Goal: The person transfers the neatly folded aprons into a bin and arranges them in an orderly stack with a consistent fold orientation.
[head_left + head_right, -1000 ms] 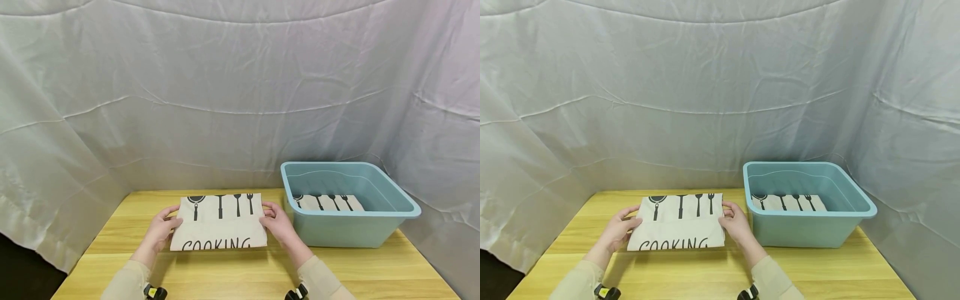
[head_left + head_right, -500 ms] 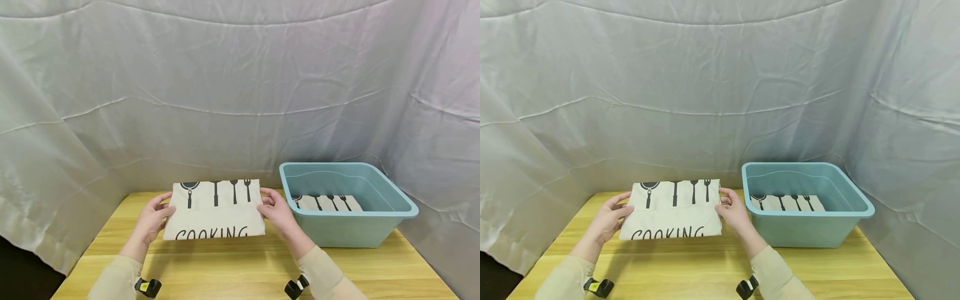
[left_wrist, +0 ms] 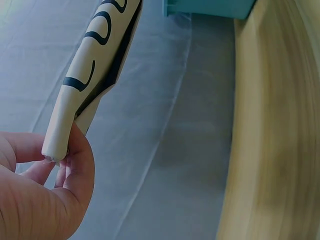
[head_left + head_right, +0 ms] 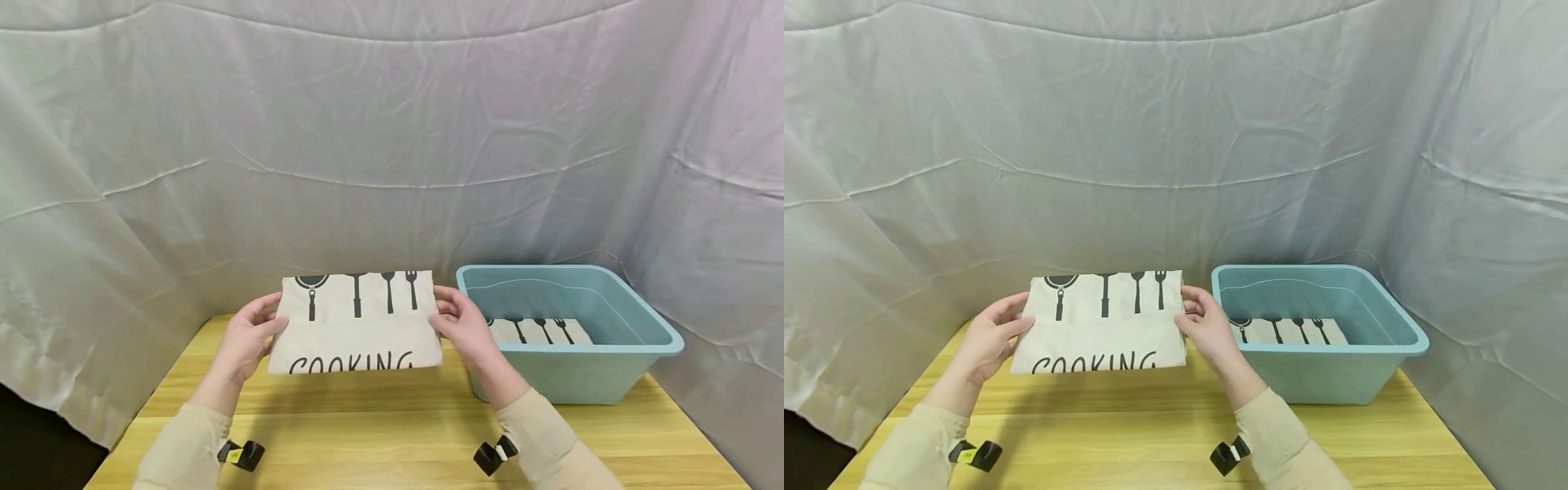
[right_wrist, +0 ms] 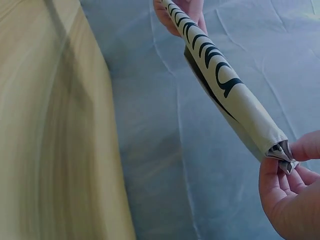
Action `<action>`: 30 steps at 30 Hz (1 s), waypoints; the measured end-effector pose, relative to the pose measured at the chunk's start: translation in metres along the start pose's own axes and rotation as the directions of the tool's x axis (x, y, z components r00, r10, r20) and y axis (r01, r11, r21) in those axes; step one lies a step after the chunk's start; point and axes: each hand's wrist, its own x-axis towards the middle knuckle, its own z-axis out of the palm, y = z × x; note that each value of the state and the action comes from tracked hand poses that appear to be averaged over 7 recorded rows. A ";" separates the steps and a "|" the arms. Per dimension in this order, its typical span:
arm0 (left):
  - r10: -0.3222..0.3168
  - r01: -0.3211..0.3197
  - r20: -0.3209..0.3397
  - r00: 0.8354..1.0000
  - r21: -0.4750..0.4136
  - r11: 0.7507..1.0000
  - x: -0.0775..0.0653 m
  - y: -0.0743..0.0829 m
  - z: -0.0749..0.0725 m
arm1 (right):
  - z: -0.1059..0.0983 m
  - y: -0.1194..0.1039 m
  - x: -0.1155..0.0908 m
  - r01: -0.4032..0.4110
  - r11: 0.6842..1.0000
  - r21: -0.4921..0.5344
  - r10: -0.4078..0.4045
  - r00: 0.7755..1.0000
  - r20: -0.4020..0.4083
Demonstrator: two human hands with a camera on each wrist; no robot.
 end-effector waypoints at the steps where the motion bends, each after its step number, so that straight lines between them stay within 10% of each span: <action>1: 0.001 -0.001 0.004 1.000 -0.001 1.000 0.001 0.002 0.001 | -0.002 -0.002 0.000 0.002 1.000 -0.001 -0.002 1.000 -0.001; 30: -0.014 0.021 0.257 0.966 -0.025 0.999 0.027 0.034 0.074 | -0.091 -0.026 0.001 -0.003 0.993 -0.116 -0.008 0.996 -0.093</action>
